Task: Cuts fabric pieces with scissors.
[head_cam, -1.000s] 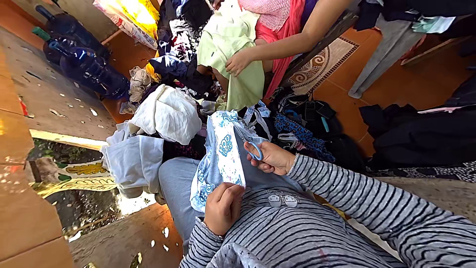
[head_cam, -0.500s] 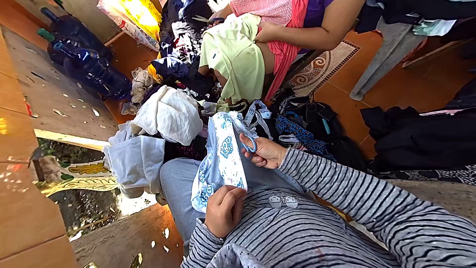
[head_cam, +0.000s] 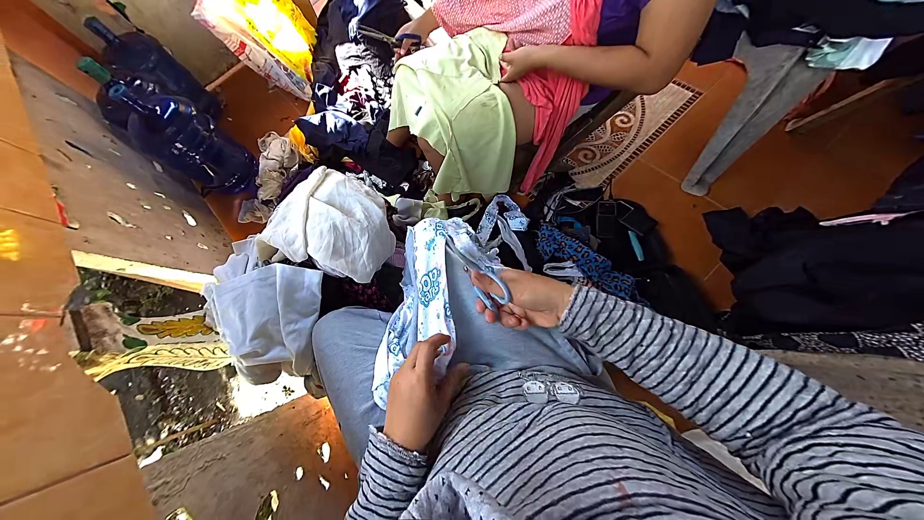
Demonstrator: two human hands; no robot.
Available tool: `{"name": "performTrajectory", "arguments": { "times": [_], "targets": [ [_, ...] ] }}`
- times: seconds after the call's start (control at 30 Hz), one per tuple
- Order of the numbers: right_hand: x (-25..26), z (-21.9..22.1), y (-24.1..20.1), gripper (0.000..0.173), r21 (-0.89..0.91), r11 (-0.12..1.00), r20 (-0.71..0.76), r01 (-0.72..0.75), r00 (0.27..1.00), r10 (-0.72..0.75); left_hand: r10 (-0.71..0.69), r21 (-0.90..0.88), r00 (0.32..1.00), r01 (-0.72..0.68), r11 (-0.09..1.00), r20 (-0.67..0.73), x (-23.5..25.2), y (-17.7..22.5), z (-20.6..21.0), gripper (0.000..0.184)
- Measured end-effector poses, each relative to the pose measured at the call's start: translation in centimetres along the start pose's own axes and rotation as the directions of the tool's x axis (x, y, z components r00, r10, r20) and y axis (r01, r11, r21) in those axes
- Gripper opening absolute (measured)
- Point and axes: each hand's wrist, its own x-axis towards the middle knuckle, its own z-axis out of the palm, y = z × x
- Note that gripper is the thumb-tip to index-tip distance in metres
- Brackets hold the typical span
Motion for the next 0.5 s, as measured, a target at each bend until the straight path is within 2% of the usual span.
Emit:
{"name": "performTrajectory", "arguments": {
  "times": [0.03,0.1,0.17,0.23,0.27,0.3,0.4,0.5],
  "targets": [
    [-0.9,-0.6,0.3,0.041,-0.184,0.983,0.027,0.0,1.0,0.005,-0.036,0.024,0.999,0.037,0.999,-0.024,-0.1,-0.3,-0.2,0.031],
    [-2.4,-1.9,0.9,0.034,-0.505,0.861,0.013,0.058,0.998,-0.059,-0.063,0.057,0.993,0.069,0.996,-0.105,-0.3,-0.9,-0.7,0.019],
    [-2.9,-2.7,2.2,0.037,-0.654,0.742,-0.125,0.15,0.945,-0.301,-0.088,0.058,0.982,0.099,0.993,-0.167,-0.2,-1.4,-1.2,0.015],
    [-2.0,-3.2,3.4,0.045,-0.697,0.699,-0.305,0.16,0.816,-0.492,-0.108,0.023,0.972,0.115,0.993,-0.21,0.3,-1.8,-1.3,0.016],
    [-1.2,-3.6,3.9,0.049,-0.703,0.698,-0.372,0.134,0.767,-0.522,-0.106,-0.003,0.968,0.108,0.994,-0.227,0.8,-2.1,-1.2,0.017],
    [-0.2,-4.0,4.2,0.053,-0.692,0.716,-0.422,0.097,0.75,-0.509,-0.096,-0.032,0.968,0.091,0.995,-0.234,1.2,-2.4,-1.1,0.018],
    [1.4,-5.0,4.8,0.035,-0.595,0.795,-0.458,0.118,0.763,-0.457,-0.031,-0.119,0.973,0.003,0.993,-0.229,2.2,-3.2,-1.9,0.016],
    [-0.6,-6.8,5.2,0.027,-0.59,0.784,-0.26,0.192,0.874,-0.41,0.033,-0.188,0.99,-0.059,0.98,-0.14,1.2,-3.7,-5.2,0.018]
  ]
}}
